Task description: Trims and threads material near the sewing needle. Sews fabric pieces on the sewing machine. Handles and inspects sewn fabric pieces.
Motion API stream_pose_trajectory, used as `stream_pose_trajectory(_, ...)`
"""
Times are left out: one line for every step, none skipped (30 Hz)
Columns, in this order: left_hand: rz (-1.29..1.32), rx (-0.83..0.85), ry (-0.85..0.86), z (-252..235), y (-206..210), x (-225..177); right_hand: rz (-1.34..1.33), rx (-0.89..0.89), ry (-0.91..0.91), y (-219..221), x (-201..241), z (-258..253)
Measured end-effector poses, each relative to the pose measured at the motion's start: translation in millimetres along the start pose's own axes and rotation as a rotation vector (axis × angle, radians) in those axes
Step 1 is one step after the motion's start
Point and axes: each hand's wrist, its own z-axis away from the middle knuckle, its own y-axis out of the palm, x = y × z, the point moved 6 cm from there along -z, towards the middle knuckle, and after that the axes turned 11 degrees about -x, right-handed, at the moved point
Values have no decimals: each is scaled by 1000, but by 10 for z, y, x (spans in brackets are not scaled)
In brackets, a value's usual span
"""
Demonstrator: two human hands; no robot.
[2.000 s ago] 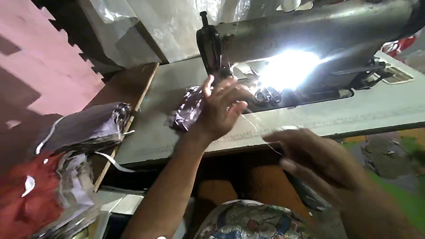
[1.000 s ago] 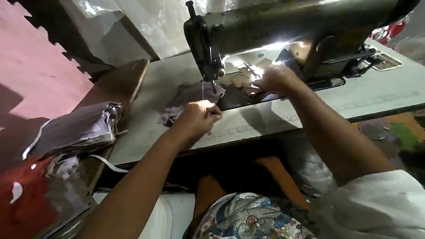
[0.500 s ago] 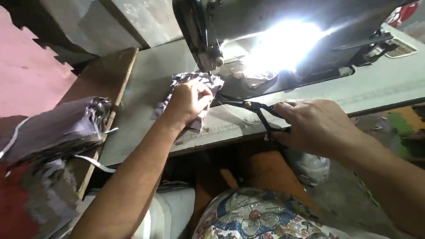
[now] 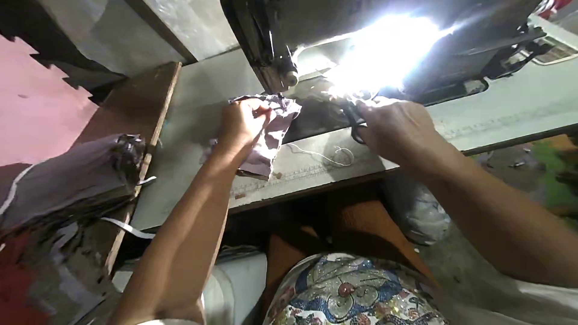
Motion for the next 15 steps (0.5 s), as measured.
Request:
stream_pose_trajectory(-12,12,-54,-16,29,11,9,26,51,42,-15,-122)
stream_pose_trajectory(-13,34,-103,-37,68,28,12,68,109,80,-23,-241)
stream_pose_trajectory(-13,37,-114,-69,105,37,8,124,173,120,-29,-353)
stream_pose_trajectory(-12,28,-97,-100,139,40,-15,167,231,178,-44,-462)
stream_pose_trajectory(-8,24,-84,-123,168,40,-62,183,269,258,-71,-566)
stream_pose_trajectory(-20,25,-81,-140,196,45,-131,168,285,341,-98,-652)
stream_pose_trajectory(-34,29,-91,-153,222,53,-188,120,277,402,-122,-722)
stream_pose_trajectory(-49,27,-106,-162,247,65,-230,49,252,416,-121,-761)
stream_pose_trajectory(-62,23,-101,-163,266,70,-199,-14,216,456,-132,-801)
stream_pose_trajectory(-46,11,-107,-160,286,95,-111,-46,165,455,-100,-784)
stream_pose_trajectory(-10,7,-145,-155,304,135,-51,-59,123,438,-45,-710)
stream_pose_trajectory(34,5,-180,-149,330,178,-16,-92,47,413,53,-560)
stream_pose_trajectory(75,0,-198,-145,358,210,-11,-115,-46,401,187,-347)
stream_pose_trajectory(101,-9,-205,-146,382,239,-19,-149,-144,408,326,-102)
stream_pose_trajectory(119,-17,-210,-141,397,255,-67,-174,-211,433,451,151)
